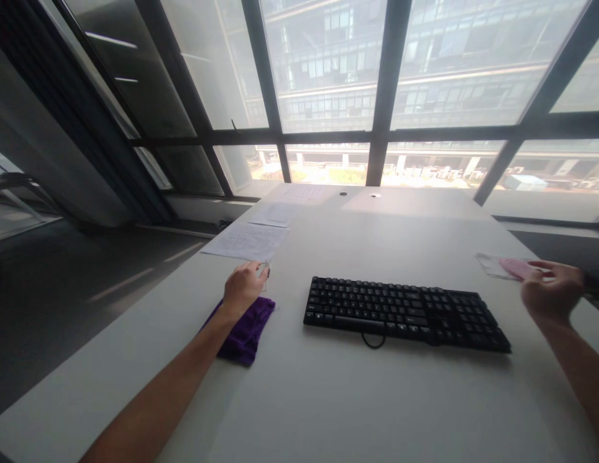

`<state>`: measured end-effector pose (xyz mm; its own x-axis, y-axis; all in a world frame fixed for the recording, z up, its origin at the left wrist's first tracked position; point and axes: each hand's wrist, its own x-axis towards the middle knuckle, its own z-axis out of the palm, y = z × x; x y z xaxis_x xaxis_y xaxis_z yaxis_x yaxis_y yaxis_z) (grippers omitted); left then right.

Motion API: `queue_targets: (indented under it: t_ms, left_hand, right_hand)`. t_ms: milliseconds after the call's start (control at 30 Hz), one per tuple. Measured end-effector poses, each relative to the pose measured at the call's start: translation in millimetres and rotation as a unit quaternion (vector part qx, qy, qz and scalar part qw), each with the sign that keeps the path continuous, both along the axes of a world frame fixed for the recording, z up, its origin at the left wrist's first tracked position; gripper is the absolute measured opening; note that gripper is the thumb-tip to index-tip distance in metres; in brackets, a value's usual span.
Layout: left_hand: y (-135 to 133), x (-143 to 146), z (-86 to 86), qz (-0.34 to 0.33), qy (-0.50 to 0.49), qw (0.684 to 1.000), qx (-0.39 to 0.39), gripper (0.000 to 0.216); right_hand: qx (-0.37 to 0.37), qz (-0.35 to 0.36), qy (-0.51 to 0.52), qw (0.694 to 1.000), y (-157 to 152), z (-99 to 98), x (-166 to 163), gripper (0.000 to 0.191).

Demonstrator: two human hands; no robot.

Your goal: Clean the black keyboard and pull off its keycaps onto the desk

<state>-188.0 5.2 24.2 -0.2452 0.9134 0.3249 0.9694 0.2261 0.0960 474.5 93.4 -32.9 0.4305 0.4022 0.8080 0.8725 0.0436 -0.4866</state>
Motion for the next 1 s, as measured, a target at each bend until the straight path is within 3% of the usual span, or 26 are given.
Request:
queue_targets:
  t_ms: [100, 200, 400, 533, 767, 867, 1000]
  left_hand:
    - [7, -1, -9.8, 0.042, 0.022, 0.998, -0.048, 0.043]
    - [9, 5, -17.4, 0.044, 0.045, 0.996, -0.061, 0.048]
    - [19, 7, -14.9, 0.044, 0.03, 0.993, -0.107, 0.039]
    - [28, 3, -7.2, 0.056, -0.027, 0.986, -0.156, 0.034]
    - [29, 23, 7.4, 0.027, -0.105, 0.983, -0.146, 0.03]
    - [21, 47, 11.2, -0.041, -0.154, 0.98, -0.12, 0.028]
    - [11, 80, 15.0, -0.159, -0.251, 0.947, -0.123, 0.028]
  right_hand:
    - [-0.023, 0.072, 0.015, 0.997, -12, 18.5, -44, 0.023]
    - [-0.069, 0.201, -0.006, 0.977, -25, 33.2, -100, 0.018]
    - [-0.183, 0.389, -0.098, 0.898, -34, 36.9, -199, 0.016]
    - [-0.278, 0.445, -0.158, 0.837, -36, 31.3, -244, 0.02]
    - [-0.357, 0.447, -0.181, 0.8, -47, 33.2, -271, 0.028]
    - [-0.359, 0.453, -0.166, 0.8, -51, 34.1, -267, 0.029]
    - [-0.359, 0.458, -0.129, 0.803, -58, 30.1, -259, 0.029]
